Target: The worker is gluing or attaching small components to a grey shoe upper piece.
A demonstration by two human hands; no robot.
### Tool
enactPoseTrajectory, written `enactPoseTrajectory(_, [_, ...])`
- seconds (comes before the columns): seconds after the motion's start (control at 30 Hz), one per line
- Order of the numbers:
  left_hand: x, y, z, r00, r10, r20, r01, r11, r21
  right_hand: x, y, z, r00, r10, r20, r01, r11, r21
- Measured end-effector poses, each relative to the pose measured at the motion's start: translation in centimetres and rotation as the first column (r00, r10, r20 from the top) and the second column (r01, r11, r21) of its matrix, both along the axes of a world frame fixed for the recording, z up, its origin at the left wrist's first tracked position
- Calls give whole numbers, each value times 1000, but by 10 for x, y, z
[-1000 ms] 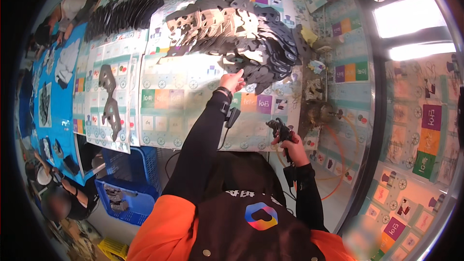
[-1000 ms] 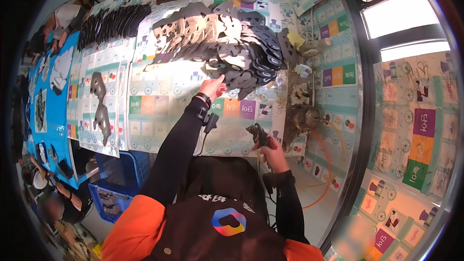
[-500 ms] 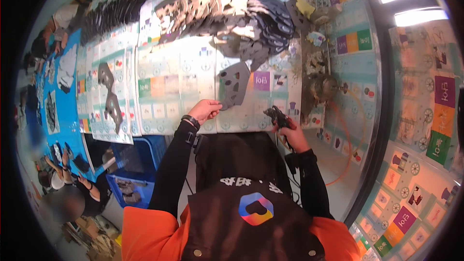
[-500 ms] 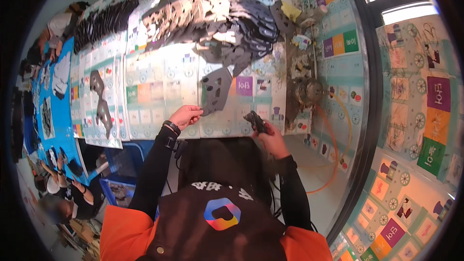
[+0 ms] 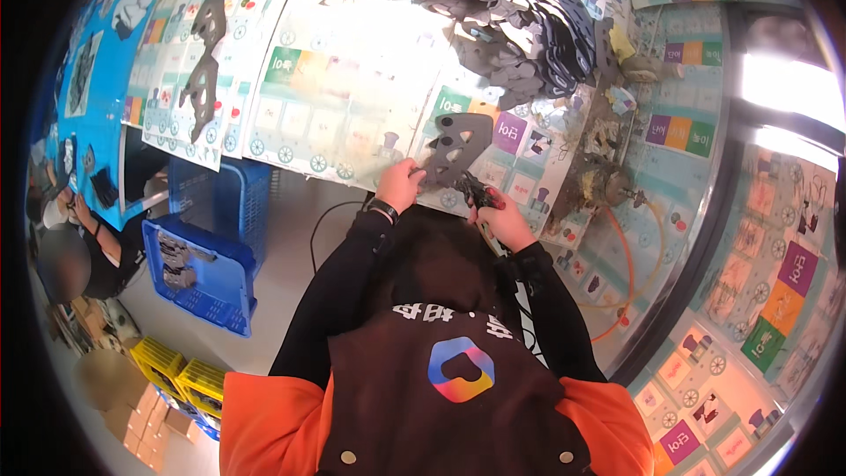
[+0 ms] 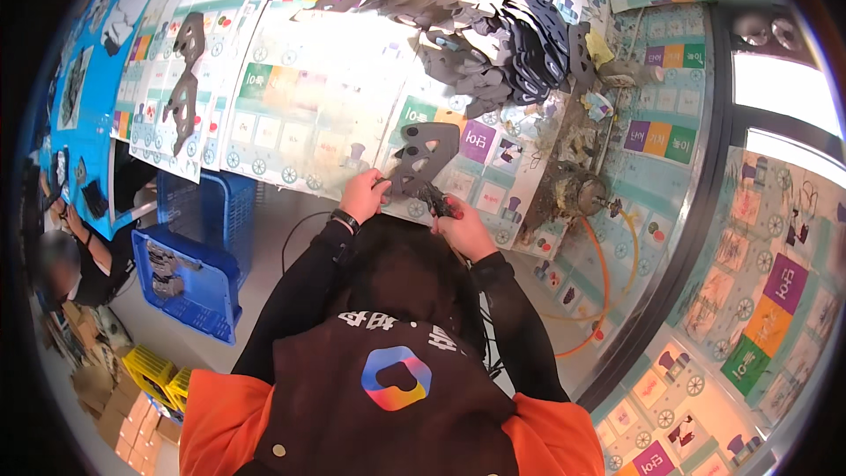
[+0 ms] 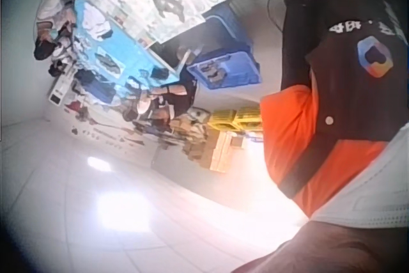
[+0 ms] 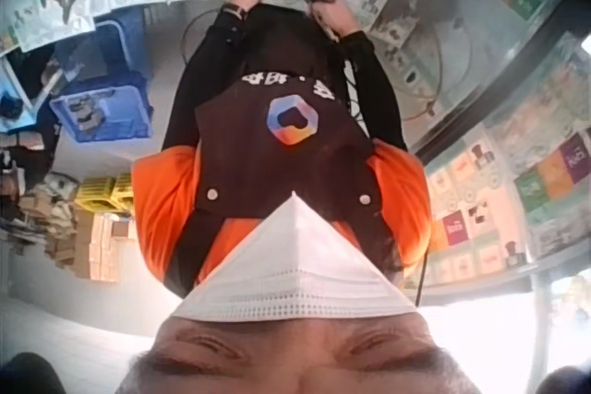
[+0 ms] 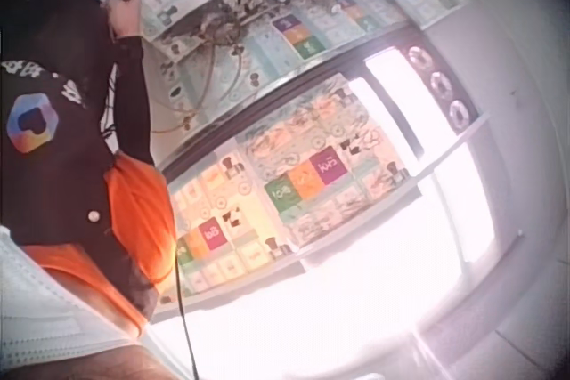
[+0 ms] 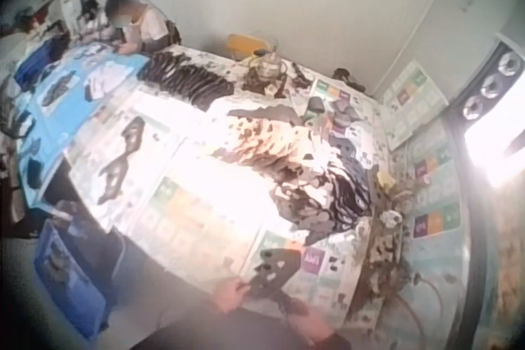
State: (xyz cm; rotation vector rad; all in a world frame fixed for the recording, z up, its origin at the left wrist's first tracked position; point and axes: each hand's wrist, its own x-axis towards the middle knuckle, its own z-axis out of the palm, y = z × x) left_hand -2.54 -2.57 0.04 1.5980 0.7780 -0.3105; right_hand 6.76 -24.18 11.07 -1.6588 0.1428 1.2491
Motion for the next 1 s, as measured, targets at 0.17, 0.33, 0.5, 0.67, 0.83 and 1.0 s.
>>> enactPoseTrajectory(0.17, [-5,0,-27,977,-178,120,115,908,403,-3,7,-4,997,56,53,-55,998,-21])
enactPoseTrajectory(0.33, [-2,2,-26,980,-196,35,161,885,436,-4,16,-8,999,43,27,-42,998,-38])
enactPoseTrajectory(0.5, [4,7,-18,977,-202,-69,213,911,352,-2,18,-12,996,65,56,-60,995,-80])
enactPoseTrajectory(0.67, [4,6,-19,978,-205,23,172,869,464,0,18,-13,992,97,78,-89,990,-108])
enactPoseTrajectory(0.83, [7,7,-14,980,-185,-75,200,917,346,0,19,-14,993,100,61,-94,992,-87])
enactPoseTrajectory(1.0, [8,8,-14,975,-204,-91,224,900,375,2,20,-14,991,118,63,-111,989,-100])
